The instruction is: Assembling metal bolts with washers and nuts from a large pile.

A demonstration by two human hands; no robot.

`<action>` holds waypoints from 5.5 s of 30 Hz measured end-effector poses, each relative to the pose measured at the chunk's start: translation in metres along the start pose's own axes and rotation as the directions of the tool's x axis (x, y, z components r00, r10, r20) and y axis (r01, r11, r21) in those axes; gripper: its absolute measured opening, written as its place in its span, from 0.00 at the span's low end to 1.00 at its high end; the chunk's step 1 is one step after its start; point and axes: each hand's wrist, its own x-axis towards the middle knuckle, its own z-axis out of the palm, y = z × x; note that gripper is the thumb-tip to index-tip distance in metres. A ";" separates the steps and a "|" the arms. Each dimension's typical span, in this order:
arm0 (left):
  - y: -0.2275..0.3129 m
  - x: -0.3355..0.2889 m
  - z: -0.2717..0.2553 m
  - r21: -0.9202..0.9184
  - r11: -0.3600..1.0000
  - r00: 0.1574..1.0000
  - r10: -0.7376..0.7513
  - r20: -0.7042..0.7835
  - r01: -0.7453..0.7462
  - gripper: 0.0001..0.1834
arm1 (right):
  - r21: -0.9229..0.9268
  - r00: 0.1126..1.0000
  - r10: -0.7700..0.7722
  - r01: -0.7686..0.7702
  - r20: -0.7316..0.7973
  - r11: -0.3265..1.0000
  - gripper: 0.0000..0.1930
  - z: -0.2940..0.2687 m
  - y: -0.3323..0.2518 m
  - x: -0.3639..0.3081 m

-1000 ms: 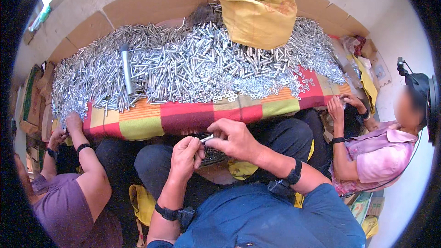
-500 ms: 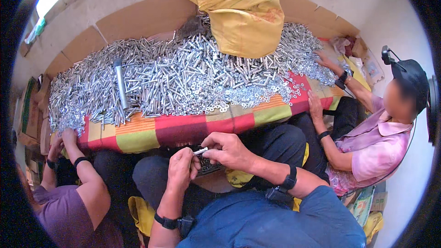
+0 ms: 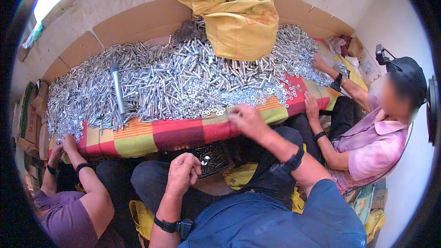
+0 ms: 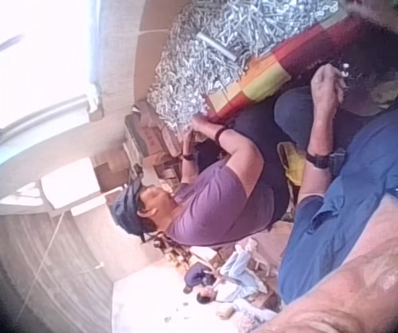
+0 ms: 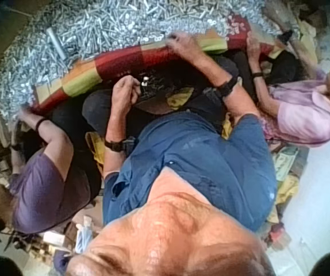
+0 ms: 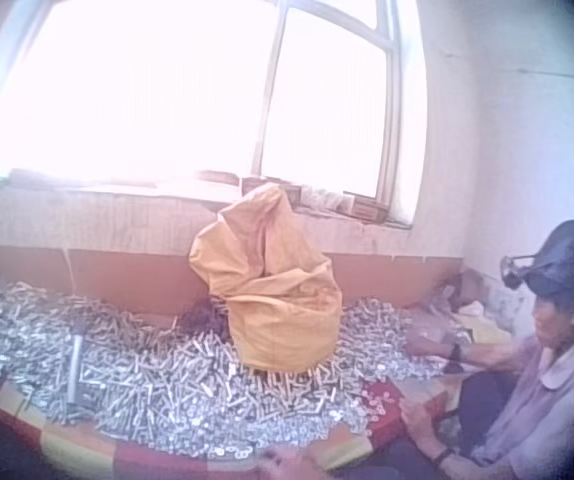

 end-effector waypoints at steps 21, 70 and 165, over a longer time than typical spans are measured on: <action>0.004 0.002 0.002 -0.173 0.985 0.998 -0.024 -0.051 0.014 0.24 | 0.150 0.944 0.328 -0.321 -0.022 0.935 0.10 -0.050 0.082 0.048; 0.002 0.000 0.001 -0.139 0.984 0.990 -0.121 -0.070 0.110 0.23 | 0.514 0.614 -0.007 -0.653 0.789 0.556 0.07 0.055 -0.112 -0.043; -0.001 -0.001 -0.006 -0.154 0.988 1.000 0.022 -0.021 -0.025 0.20 | 0.082 0.986 -0.111 0.102 0.122 0.991 0.05 0.037 -0.022 0.010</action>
